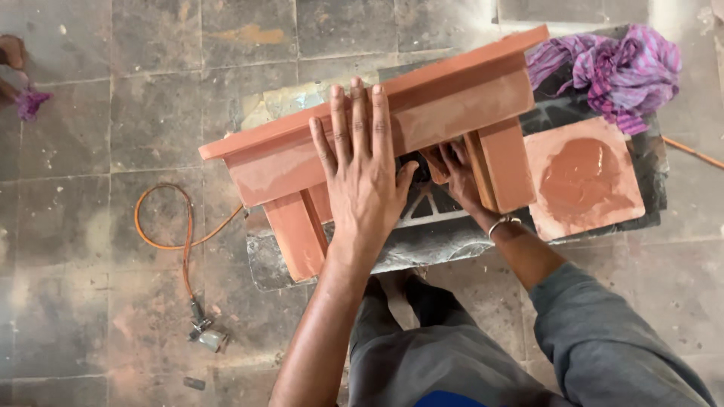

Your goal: The person sands a small wooden stool with a sanding block, focusing on the legs and edges. They repeatedly dip the sanding block into a container of reddish paste and continue sanding the stool's surfaces.

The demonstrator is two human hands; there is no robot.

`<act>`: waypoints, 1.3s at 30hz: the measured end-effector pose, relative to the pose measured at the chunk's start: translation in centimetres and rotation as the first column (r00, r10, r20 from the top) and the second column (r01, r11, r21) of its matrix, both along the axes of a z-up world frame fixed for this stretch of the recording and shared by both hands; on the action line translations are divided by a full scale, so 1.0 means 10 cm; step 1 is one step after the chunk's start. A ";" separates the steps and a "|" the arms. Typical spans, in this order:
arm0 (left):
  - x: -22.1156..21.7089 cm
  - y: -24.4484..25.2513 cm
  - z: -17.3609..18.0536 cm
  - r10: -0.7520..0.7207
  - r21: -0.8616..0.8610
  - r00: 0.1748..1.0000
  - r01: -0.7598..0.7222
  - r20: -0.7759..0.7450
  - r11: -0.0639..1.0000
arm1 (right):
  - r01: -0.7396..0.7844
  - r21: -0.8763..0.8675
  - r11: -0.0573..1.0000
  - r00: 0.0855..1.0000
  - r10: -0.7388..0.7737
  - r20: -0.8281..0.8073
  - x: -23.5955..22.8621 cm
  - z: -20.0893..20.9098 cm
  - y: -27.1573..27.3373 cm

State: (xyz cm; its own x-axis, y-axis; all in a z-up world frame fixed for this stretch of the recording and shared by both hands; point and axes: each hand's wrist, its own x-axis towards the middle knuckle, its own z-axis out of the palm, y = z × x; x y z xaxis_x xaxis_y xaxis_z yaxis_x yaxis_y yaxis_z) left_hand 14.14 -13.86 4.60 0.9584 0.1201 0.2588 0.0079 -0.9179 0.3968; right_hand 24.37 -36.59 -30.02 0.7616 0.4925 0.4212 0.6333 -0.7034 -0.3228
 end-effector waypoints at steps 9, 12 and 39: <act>0.07 -0.09 -0.11 0.078 0.090 0.996 -0.082 0.048 0.993 | 0.531 0.702 0.475 0.615 0.354 -0.705 0.24 -0.31 -0.04; 0.22 -0.02 -0.17 0.104 0.099 0.990 -0.113 0.092 0.989 | 0.406 0.837 0.368 0.617 0.565 -0.548 0.36 -0.18 -0.23; 1.08 0.45 -0.03 0.155 -0.027 0.960 -0.153 0.234 0.988 | -0.078 -0.728 0.682 0.994 0.000 -0.107 0.36 0.73 -0.10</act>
State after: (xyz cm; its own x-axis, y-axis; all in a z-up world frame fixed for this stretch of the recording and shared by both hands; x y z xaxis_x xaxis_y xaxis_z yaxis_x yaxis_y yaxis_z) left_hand 24.94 -9.35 4.33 0.8405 0.2645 0.4728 0.0545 -0.9096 0.4120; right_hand 27.98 -37.55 -22.76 0.7495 0.6438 -0.1540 0.6611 -0.7157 0.2254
